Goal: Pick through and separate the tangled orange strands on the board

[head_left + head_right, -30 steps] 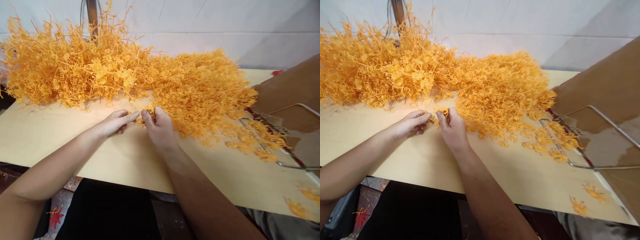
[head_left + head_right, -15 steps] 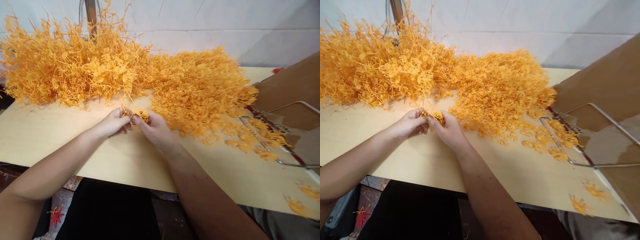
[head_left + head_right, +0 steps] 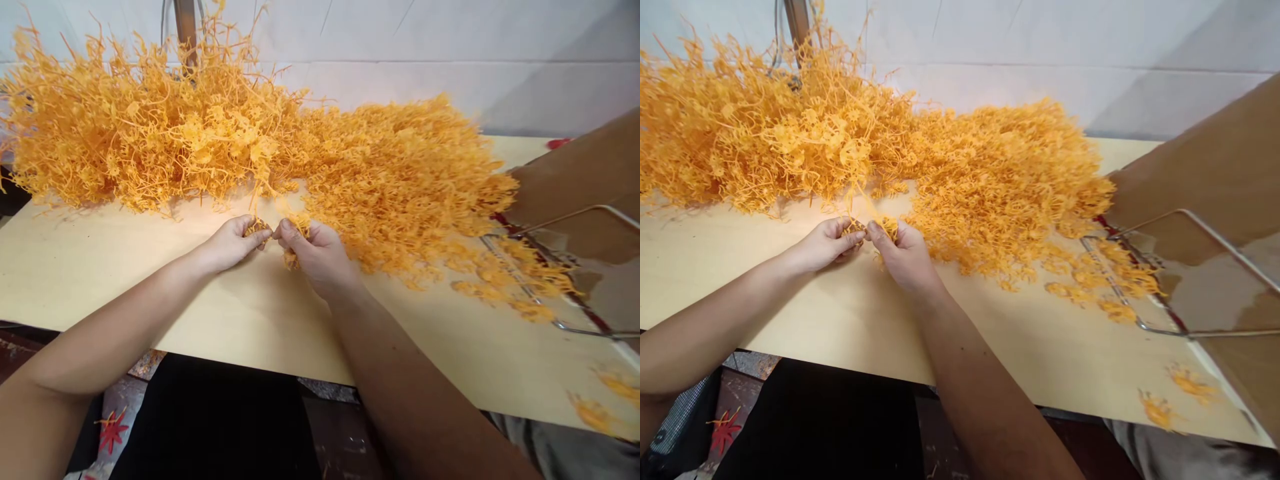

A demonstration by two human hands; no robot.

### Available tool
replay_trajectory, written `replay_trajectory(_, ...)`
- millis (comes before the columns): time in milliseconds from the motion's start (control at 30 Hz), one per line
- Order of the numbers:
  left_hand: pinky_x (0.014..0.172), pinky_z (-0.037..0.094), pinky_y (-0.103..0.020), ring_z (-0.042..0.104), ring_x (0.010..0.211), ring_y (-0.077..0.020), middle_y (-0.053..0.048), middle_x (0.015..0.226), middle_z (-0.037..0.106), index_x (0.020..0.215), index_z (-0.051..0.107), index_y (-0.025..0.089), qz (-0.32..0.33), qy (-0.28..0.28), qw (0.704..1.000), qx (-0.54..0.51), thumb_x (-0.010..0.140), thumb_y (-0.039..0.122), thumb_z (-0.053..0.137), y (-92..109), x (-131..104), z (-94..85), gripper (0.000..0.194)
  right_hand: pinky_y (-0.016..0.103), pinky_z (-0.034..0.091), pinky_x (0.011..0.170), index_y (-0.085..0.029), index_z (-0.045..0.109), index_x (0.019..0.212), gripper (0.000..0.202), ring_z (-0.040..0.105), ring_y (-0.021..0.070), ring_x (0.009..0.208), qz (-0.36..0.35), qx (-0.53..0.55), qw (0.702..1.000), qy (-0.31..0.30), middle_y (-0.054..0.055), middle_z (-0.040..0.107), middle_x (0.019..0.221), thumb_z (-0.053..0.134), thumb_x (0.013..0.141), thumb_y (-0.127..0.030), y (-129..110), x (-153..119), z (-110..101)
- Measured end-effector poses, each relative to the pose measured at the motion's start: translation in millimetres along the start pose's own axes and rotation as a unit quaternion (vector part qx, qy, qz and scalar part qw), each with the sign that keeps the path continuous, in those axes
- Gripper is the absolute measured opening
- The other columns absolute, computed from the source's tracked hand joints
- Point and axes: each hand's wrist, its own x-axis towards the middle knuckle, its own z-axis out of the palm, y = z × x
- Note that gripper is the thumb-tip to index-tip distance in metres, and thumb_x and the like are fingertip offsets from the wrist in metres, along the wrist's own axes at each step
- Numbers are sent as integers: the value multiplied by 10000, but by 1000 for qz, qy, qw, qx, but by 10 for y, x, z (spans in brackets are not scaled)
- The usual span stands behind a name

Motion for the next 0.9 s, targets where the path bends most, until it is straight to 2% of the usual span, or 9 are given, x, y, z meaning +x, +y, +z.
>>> replay_trajectory(233, 785, 405, -224, 531, 721, -63, 10, 727, 577, 769, 527, 119, 59, -53, 997, 1, 737, 120, 550, -98, 58, -24, 39, 247, 405, 603, -181, 511, 591, 328, 438, 86, 571, 11, 20, 1000, -16, -30, 451, 569, 665, 622, -468, -18, -10, -1)
replay_trajectory(400, 731, 409, -191, 522, 703, -65, 13, 685, 564, 718, 521, 128, 82, -74, 992, 57, 744, 82, 495, -49, 84, -30, 60, 234, 289, 476, -178, 467, 555, 313, 299, 63, 479, -44, -38, 998, -1, -44, 349, 508, 598, 700, -422, -68, -105, 40)
replay_trajectory(467, 699, 404, -183, 513, 682, -67, 14, 675, 555, 700, 514, 135, 91, -81, 988, 92, 746, 93, 485, -48, 98, -32, 68, 239, 274, 470, -179, 452, 545, 312, 304, 66, 477, -55, -53, 997, 7, -39, 352, 506, 581, 723, -400, -59, -131, 44)
replay_trajectory(567, 678, 389, -182, 504, 682, -78, 12, 689, 556, 689, 517, 146, 129, -46, 974, 181, 733, 106, 483, -116, 172, -76, 69, 249, 277, 457, -186, 456, 544, 316, 335, 76, 469, -57, -42, 997, 29, -27, 383, 507, 574, 731, -411, -68, -143, 29)
replay_trajectory(667, 622, 358, -184, 459, 625, -82, 19, 616, 509, 619, 497, 152, 149, 45, 941, 301, 682, 92, 513, -188, 278, -168, 89, 258, 269, 430, -201, 421, 533, 348, 307, 78, 432, -74, 22, 995, 66, -29, 337, 487, 543, 748, -445, -150, -133, 0)
replay_trajectory(700, 591, 346, -184, 437, 589, -77, 24, 586, 481, 604, 483, 152, 138, 67, 938, 310, 677, 95, 518, -190, 301, -197, 100, 257, 263, 423, -203, 411, 528, 355, 289, 75, 421, -79, 51, 993, 75, -34, 315, 484, 546, 746, -448, -181, -123, -10)
replay_trajectory(767, 525, 335, -186, 405, 516, -67, 34, 558, 447, 628, 467, 155, 79, 81, 960, 255, 703, 127, 504, -153, 304, -234, 88, 248, 257, 416, -199, 432, 537, 343, 279, 67, 416, -65, 107, 989, 76, -41, 300, 491, 578, 728, -444, -218, -91, -31)
replay_trajectory(833, 479, 351, -189, 427, 483, -64, 24, 593, 482, 693, 476, 151, 0, 60, 987, 148, 724, 124, 457, -77, 245, -231, 46, 236, 258, 414, -190, 491, 585, 328, 310, 63, 432, -19, 142, 988, 63, -39, 336, 518, 596, 712, -473, -194, -40, -53)
replay_trajectory(900, 461, 380, -193, 484, 498, -65, -10, 687, 548, 723, 493, 132, -53, 13, 996, 65, 689, 57, 413, -1, 143, -190, 115, 232, 285, 422, -183, 534, 657, 377, 364, 69, 460, 25, 137, 988, 66, -29, 381, 553, 548, 723, -553, -109, 23, -74)
